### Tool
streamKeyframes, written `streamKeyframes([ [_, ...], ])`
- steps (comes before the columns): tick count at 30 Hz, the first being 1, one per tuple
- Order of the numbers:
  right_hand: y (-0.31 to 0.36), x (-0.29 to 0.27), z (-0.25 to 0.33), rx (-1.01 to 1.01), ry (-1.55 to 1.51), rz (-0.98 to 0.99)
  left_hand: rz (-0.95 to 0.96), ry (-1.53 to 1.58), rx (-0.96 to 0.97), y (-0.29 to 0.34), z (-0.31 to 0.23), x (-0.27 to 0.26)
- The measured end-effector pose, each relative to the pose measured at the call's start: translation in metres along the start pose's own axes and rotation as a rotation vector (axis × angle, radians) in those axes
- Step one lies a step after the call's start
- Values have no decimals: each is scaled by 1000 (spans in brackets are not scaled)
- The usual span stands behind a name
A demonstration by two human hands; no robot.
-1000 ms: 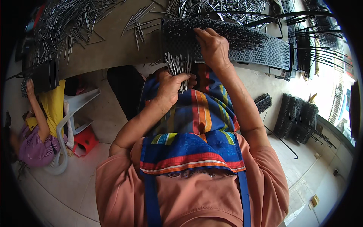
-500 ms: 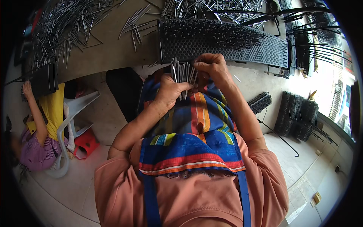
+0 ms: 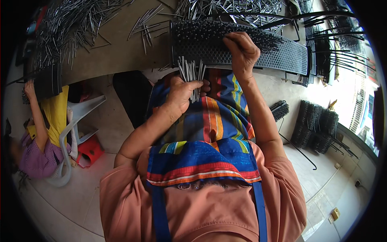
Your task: Inserting thin metal wires into a mesh template to assemble industrial panels.
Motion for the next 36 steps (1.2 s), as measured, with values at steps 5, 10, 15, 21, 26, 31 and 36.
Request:
streamKeyframes([
  [5, -7, 0, -1, -14, 58, 77, -22, 68, 38, 2, -3, 4],
  [10, -8, 4, -4, -20, 189, 109, -12, 37, 20, 0, 1, -2],
  [15, -4, 7, -3, -65, 416, 125, -6, 62, 49, -1, 2, 3],
  [21, -3, 9, -4, -91, 455, 129, 24, 116, 35, -4, 0, 5],
  [26, -11, 11, 8, -154, 751, 227, 33, 152, 15, -6, -1, 6],
  [31, -3, 2, 16, -201, 724, 221, 61, 191, 16, -5, -1, 6],
  [36, 28, 0, 17, 577, 49, 639, 122, 152, 16, 0, -8, 14],
])
Point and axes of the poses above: each hand's wrist, its own y-axis away from the middle knuckle, its own x-axis out of the palm, z = x × y, the point moved 1 cm from there along -y, towards the middle knuckle, and after that the axes turned 2 degrees about z, right-handed, at the moved point
